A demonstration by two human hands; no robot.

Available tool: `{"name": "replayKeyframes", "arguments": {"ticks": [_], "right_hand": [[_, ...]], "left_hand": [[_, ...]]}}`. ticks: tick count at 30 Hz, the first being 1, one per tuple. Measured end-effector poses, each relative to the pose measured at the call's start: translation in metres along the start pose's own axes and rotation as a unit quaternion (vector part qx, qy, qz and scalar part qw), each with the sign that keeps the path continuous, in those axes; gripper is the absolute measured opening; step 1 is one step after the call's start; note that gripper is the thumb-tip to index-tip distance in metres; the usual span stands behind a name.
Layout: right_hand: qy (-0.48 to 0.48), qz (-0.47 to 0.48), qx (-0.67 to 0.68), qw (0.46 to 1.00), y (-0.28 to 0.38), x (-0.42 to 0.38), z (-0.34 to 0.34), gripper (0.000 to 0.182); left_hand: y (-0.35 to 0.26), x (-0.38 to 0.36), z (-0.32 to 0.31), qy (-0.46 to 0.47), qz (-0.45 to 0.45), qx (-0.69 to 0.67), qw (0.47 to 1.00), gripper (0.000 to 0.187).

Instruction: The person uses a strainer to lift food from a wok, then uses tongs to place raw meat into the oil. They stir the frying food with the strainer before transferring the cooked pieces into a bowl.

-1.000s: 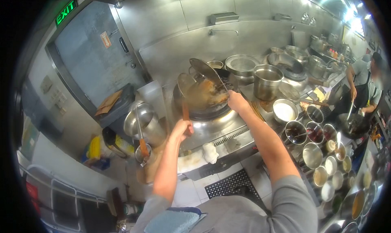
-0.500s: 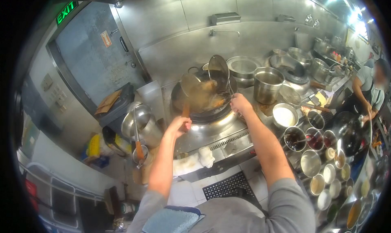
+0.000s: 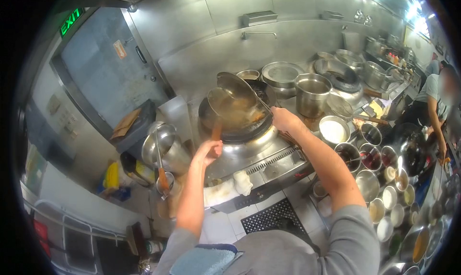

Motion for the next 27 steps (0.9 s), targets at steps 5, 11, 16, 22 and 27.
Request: {"name": "replayKeyframes", "arguments": {"ticks": [5, 11, 16, 22, 27], "right_hand": [[-0.031, 0.058, -0.063, 0.996, 0.018, -0.014, 0.005, 0.033], [-0.026, 0.083, -0.095, 0.992, 0.016, -0.049, 0.04, 0.042], [0.024, 0.09, -0.142, 0.986, -0.007, -0.047, 0.032, 0.042], [-0.017, 0.113, -0.102, 0.988, -0.012, -0.014, 0.026, 0.042], [-0.018, 0.106, -0.01, 0.994, -0.024, 0.009, 0.029, 0.038]], "left_hand": [[0.002, 0.0, 0.003, 0.026, 0.019, -0.072, 0.997, 0.013], [-0.003, -0.01, 0.007, 0.049, 0.013, -0.097, 0.994, 0.014], [-0.004, -0.013, 0.003, 0.028, 0.013, -0.108, 0.994, 0.015], [-0.009, -0.009, -0.007, 0.025, 0.01, -0.212, 0.977, 0.022], [-0.001, -0.006, -0.016, 0.014, 0.012, -0.295, 0.955, 0.027]]}}
Point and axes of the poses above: each hand's wrist, its own x-axis towards the middle knuckle, its own z-axis out of the back of the hand, y = z × x, the point moved 9 cm from there along x, towards the middle knuckle, and after that the axes turned 11 degrees about x, right-handed, at the moved point
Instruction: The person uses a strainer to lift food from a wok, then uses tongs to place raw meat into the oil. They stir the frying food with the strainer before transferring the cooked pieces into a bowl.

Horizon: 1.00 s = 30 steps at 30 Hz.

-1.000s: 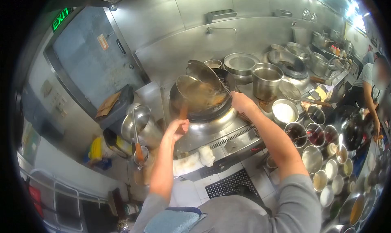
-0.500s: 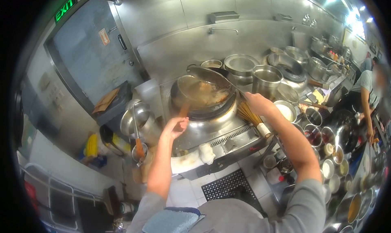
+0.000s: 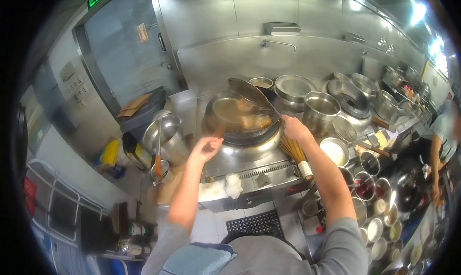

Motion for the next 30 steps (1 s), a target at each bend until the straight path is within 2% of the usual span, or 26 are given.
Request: {"name": "replayKeyframes", "arguments": {"ticks": [5, 6, 9, 12, 15, 18, 21, 26, 30], "right_hand": [[0.014, -0.014, 0.052, 0.998, 0.002, 0.012, -0.014, 0.04], [0.016, -0.02, 0.067, 0.997, 0.005, 0.013, -0.016, 0.04], [0.052, -0.135, 0.174, 0.974, 0.023, 0.002, -0.016, 0.039], [0.0, 0.001, 0.022, 1.0, 0.01, 0.03, -0.031, 0.04], [-0.016, -0.002, 0.016, 1.0, 0.021, 0.026, -0.027, 0.042], [-0.041, 0.036, 0.008, 0.999, 0.029, 0.014, -0.008, 0.046], [0.014, -0.03, -0.061, 0.998, 0.052, -0.017, 0.028, 0.05], [0.064, -0.015, -0.132, 0.989, 0.09, -0.063, 0.055, 0.053], [0.063, 0.009, -0.22, 0.973, 0.083, -0.074, 0.044, 0.054]], "left_hand": [[0.017, 0.0, 0.002, -0.008, 0.001, 0.038, 0.999, 0.022], [0.016, 0.002, 0.003, -0.021, -0.005, 0.085, 0.996, 0.021], [0.016, 0.006, 0.004, 0.003, 0.004, 0.142, 0.99, 0.019], [0.005, -0.001, -0.003, 0.005, 0.006, 0.105, 0.994, 0.019], [-0.003, -0.004, 0.008, 0.011, 0.012, 0.05, 0.999, 0.023], [-0.012, -0.002, 0.012, 0.033, 0.025, 0.004, 0.999, 0.031], [-0.022, -0.01, 0.011, 0.026, 0.019, -0.015, 0.999, 0.034], [-0.03, -0.015, 0.017, 0.052, 0.014, -0.024, 0.998, 0.037], [-0.027, -0.017, 0.012, 0.049, 0.021, -0.033, 0.998, 0.033]]}}
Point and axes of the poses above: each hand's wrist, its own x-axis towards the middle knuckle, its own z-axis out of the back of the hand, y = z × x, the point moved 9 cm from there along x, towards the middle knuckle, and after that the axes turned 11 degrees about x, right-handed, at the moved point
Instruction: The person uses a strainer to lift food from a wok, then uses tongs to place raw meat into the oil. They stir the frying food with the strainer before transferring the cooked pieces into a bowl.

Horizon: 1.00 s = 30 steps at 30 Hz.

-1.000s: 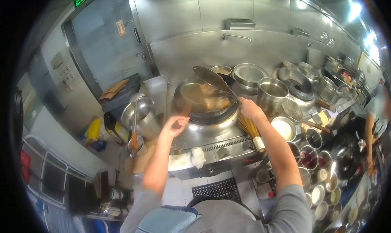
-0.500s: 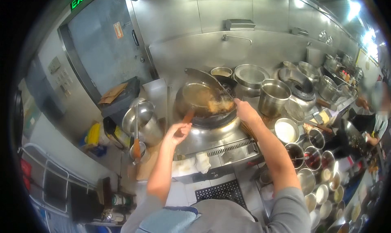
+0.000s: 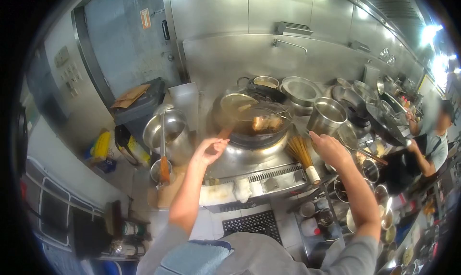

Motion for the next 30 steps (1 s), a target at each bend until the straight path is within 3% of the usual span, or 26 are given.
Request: {"name": "replayKeyframes", "arguments": {"ticks": [5, 6, 9, 12, 15, 22, 25, 26, 27, 30], "right_hand": [[-0.025, 0.02, -0.031, 0.999, -0.001, 0.023, -0.033, 0.048], [0.006, -0.022, -0.005, 1.0, -0.004, 0.031, -0.039, 0.051], [-0.027, 0.001, 0.048, 0.998, -0.006, 0.052, -0.046, 0.051], [0.012, -0.049, 0.103, 0.993, -0.011, 0.066, -0.051, 0.049], [-0.033, 0.02, 0.159, 0.987, -0.016, 0.08, -0.053, 0.046], [-0.065, 0.024, 0.166, 0.984, -0.03, 0.115, -0.091, 0.043], [-0.073, 0.001, 0.151, 0.986, -0.026, 0.11, -0.079, 0.042], [-0.08, -0.002, 0.156, 0.984, -0.019, 0.101, -0.072, 0.042], [-0.082, -0.006, 0.163, 0.983, -0.011, 0.087, -0.07, 0.041], [-0.081, -0.012, 0.19, 0.978, -0.016, 0.085, -0.063, 0.041]], "left_hand": [[0.009, 0.001, -0.003, -0.006, -0.002, 0.028, 1.0, 0.039], [0.012, 0.001, -0.003, -0.012, 0.001, 0.026, 1.0, 0.038], [0.019, 0.002, -0.004, 0.016, 0.009, 0.011, 1.0, 0.038], [0.027, -0.001, -0.011, 0.001, 0.006, 0.032, 0.999, 0.026], [0.029, 0.0, -0.007, -0.015, 0.0, 0.059, 0.998, 0.024], [0.035, 0.015, -0.008, -0.017, 0.024, 0.1, 0.995, 0.025], [0.029, 0.007, -0.013, -0.052, -0.004, 0.207, 0.977, 0.006], [0.022, 0.018, 0.007, -0.097, -0.017, 0.238, 0.966, 0.008], [0.02, 0.032, 0.023, -0.066, 0.004, 0.27, 0.961, 0.01], [0.022, 0.024, 0.0, -0.133, -0.011, 0.358, 0.924, 0.008]]}}
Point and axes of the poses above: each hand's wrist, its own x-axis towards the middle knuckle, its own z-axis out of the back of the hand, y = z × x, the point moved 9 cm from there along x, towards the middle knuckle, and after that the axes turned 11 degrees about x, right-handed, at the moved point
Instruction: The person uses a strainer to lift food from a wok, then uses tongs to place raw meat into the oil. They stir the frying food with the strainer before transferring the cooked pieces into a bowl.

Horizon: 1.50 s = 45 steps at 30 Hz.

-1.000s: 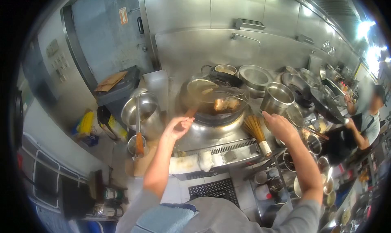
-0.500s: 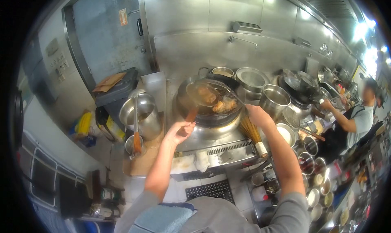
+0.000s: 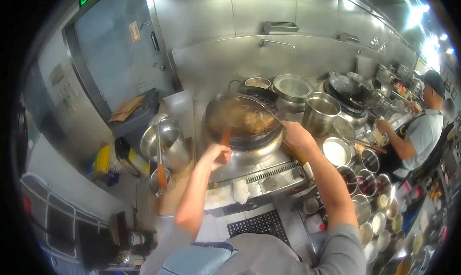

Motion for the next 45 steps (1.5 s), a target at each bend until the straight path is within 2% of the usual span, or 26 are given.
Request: {"name": "replayKeyframes", "arguments": {"ticks": [2, 4, 7, 10, 13, 14, 15, 18, 24, 27, 31, 33, 36, 39, 45], "right_hand": [[-0.002, -0.014, 0.017, 1.0, -0.012, -0.008, -0.003, 0.042], [-0.024, -0.041, 0.036, 0.998, -0.03, -0.013, 0.005, 0.042], [-0.08, -0.019, 0.082, 0.993, -0.063, -0.018, 0.01, 0.032], [-0.043, -0.224, 0.218, 0.949, -0.055, -0.037, 0.016, 0.02], [-0.085, -0.252, 0.359, 0.895, -0.075, -0.038, -0.013, 0.032], [-0.096, -0.243, 0.321, 0.91, -0.072, -0.039, -0.014, 0.03], [-0.107, -0.249, 0.315, 0.91, -0.071, -0.042, -0.016, 0.031], [-0.157, -0.261, 0.296, 0.905, -0.056, -0.057, -0.011, 0.033], [-0.119, -0.257, 0.274, 0.919, -0.058, -0.068, 0.002, 0.035], [-0.15, -0.15, 0.176, 0.961, -0.066, -0.058, 0.002, 0.034], [-0.132, -0.209, 0.214, 0.945, -0.059, -0.054, -0.001, 0.034], [-0.12, -0.218, 0.222, 0.943, -0.069, -0.05, -0.005, 0.034], [-0.133, -0.178, 0.224, 0.949, -0.074, -0.046, -0.006, 0.036], [-0.162, -0.139, 0.23, 0.949, -0.077, -0.041, -0.011, 0.038], [-0.078, -0.102, 0.217, 0.968, -0.086, -0.047, 0.008, 0.043]], "left_hand": [[0.003, -0.006, 0.004, -0.014, 0.005, 0.021, 1.0, 0.005], [0.004, -0.015, 0.016, -0.037, -0.009, 0.133, 0.99, 0.005], [-0.018, -0.033, 0.017, -0.082, -0.029, 0.263, 0.961, 0.02], [-0.021, -0.04, 0.015, -0.117, -0.045, 0.392, 0.911, 0.028], [-0.028, -0.037, 0.004, -0.165, -0.056, 0.518, 0.837, 0.041], [-0.026, -0.034, 0.002, -0.191, -0.069, 0.6, 0.774, 0.053], [-0.021, -0.034, -0.008, -0.198, -0.12, 0.665, 0.71, 0.065], [-0.011, -0.053, -0.034, -0.163, -0.099, 0.721, 0.666, 0.074], [-0.002, -0.09, -0.027, -0.21, -0.091, 0.802, 0.551, 0.074], [0.0, -0.093, -0.014, -0.221, -0.071, 0.825, 0.515, 0.072], [-0.005, -0.083, -0.021, -0.236, -0.088, 0.816, 0.52, 0.072], [-0.003, -0.083, -0.036, -0.233, -0.078, 0.797, 0.552, 0.071], [-0.008, -0.076, -0.062, -0.237, -0.059, 0.775, 0.583, 0.07], [-0.014, -0.051, -0.057, -0.24, -0.055, 0.757, 0.605, 0.072], [-0.012, -0.09, -0.063, -0.238, -0.035, 0.78, 0.578, 0.072]]}}
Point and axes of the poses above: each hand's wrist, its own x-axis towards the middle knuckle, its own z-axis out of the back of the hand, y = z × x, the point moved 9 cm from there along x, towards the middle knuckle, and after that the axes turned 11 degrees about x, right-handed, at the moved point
